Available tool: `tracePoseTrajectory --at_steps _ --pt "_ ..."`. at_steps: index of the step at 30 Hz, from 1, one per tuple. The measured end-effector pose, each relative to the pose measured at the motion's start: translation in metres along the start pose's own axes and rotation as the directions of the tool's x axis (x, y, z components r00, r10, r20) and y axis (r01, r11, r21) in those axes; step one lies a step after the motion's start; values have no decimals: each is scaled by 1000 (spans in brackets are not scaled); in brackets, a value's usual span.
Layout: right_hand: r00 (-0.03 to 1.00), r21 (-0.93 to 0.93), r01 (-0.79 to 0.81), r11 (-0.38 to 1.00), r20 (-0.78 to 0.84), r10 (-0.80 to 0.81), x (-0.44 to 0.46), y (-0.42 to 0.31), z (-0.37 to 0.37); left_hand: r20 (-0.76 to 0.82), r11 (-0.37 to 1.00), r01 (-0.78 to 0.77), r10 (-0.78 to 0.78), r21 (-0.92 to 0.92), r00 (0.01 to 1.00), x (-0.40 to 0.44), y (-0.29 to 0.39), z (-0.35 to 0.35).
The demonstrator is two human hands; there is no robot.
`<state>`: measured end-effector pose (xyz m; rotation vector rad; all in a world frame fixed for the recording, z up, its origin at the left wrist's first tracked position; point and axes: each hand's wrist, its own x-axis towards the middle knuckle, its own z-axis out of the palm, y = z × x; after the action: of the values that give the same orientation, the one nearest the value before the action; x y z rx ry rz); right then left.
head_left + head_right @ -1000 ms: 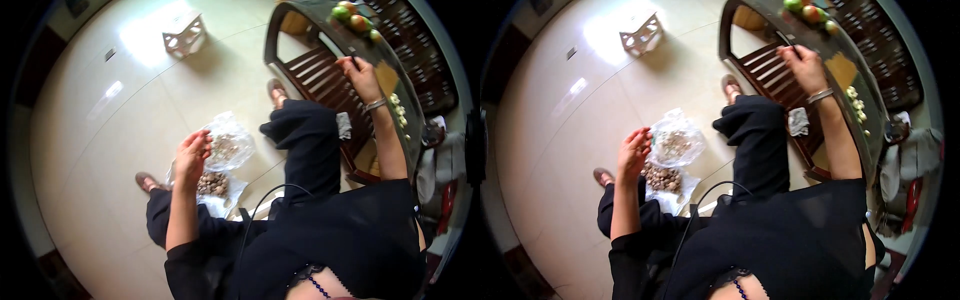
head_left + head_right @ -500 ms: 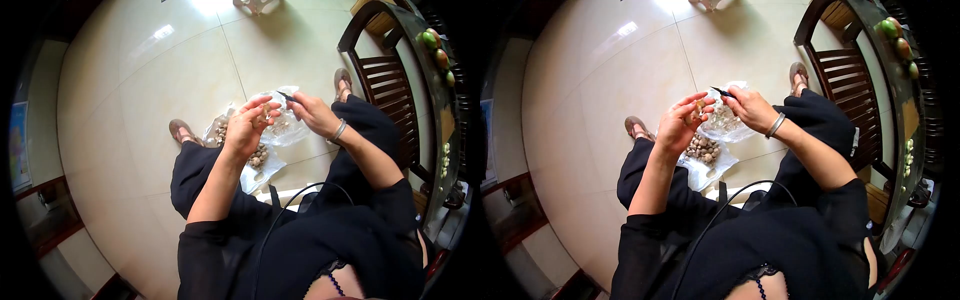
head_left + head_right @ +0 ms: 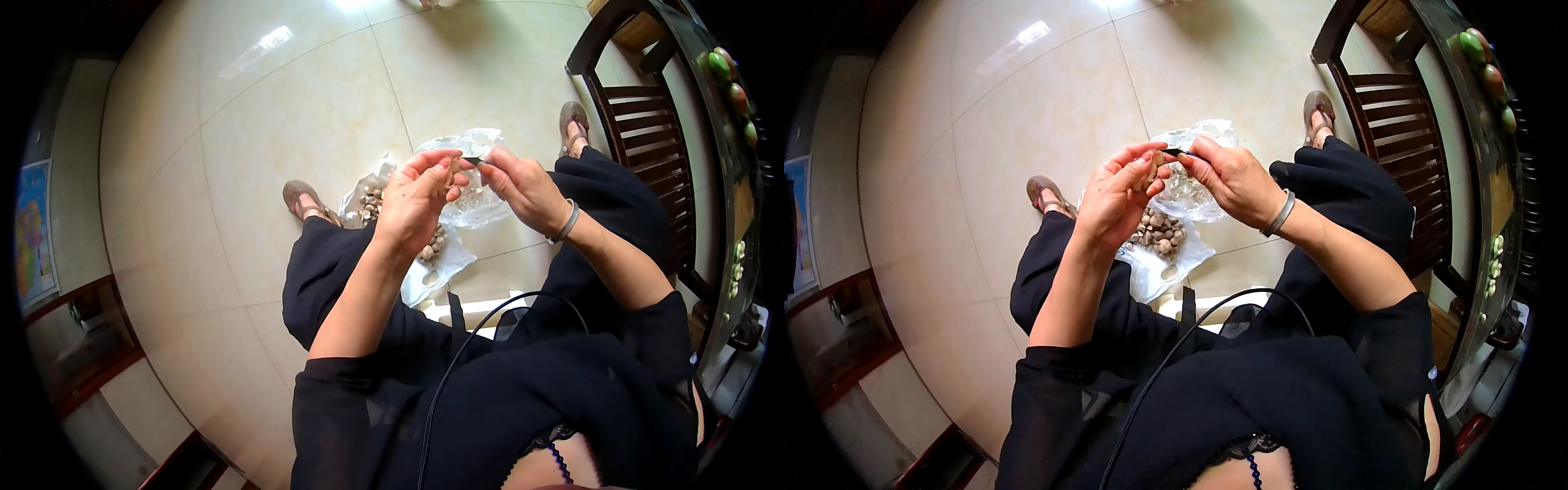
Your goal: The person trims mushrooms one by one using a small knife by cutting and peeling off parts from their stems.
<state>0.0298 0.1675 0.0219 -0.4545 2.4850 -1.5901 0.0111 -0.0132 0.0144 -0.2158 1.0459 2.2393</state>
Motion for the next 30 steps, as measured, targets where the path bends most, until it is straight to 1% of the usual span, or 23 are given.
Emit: tracePoseTrajectory --at_steps 2,4,5,7,8,9,10,11,12,14,15,16,17,18,19,20,21,22,23,27,28,30 --pt "999 18 20 1000 -28 -20 0 -2 1 -9 1000 22 -22 -14 1000 -2 5 3" --pt "997 -58 -53 997 -64 49 0 -4 0 -15 999 44 -44 -27 999 -3 7 5" --pt "997 -59 -51 997 -63 47 1 -2 1 -2 999 33 -33 -22 999 -3 7 6" --pt "994 220 -21 975 -103 44 5 4 3 13 1000 21 -21 -17 1000 -3 7 7" --pt "994 219 -21 975 -102 45 6 5 2 -6 1000 2 -2 -1 1000 -3 6 7" --pt "994 325 -64 943 -66 90 7 4 3 -25 1000 -18 18 15 1000 -3 5 8" --pt "991 426 -108 898 -27 131 8 4 4 -24 1000 -18 18 13 1000 -3 4 7" --pt "988 585 -119 803 -13 156 9 5 9 -39 999 -25 26 24 999 -2 1 6" --pt "987 583 -119 804 -15 157 9 5 11 -53 999 -32 34 35 998 -2 0 5" --pt "985 473 -156 867 4 175 10 7 10 -38 998 -14 16 54 999 -4 -1 5" --pt "990 394 -130 910 6 139 11 7 8 -14 997 4 -3 72 1000 -3 -2 8" --pt "984 387 -174 905 24 178 10 5 7 -62 997 16 -11 73 998 -6 -2 14" --pt "978 441 -200 875 34 206 10 0 6 -84 992 35 -25 123 996 -6 -3 15" --pt "984 417 -160 895 0 176 9 14 13 -60 988 11 -2 155 998 -5 -7 11" --pt "994 183 0 983 -109 20 9 15 10 -67 980 2 12 197 998 -6 -6 14" --pt "992 108 9 994 -124 4 9 7 5 -56 982 -13 24 191 998 -3 -8 11" --pt "987 59 16 998 -158 -6 8 8 6 -125 979 -1 27 202 992 -5 -9 14" --pt "986 104 -7 995 -163 24 7 11 8 -96 978 -19 40 206 995 -2 -12 8" --pt "984 104 26 994 -178 -7 7 14 8 -76 987 -6 19 161 997 -1 -11 6" --pt "989 131 6 991 -147 13 4 14 10 -44 986 10 -3 167 999 2 -15 -5" --pt "992 109 34 993 -125 -20 4 14 9 -47 983 -16 25 181 999 2 -16 -7" --pt "992 82 30 996 -125 -19 3 14 11 -38 979 -50 58 196 998 4 -14 -9"
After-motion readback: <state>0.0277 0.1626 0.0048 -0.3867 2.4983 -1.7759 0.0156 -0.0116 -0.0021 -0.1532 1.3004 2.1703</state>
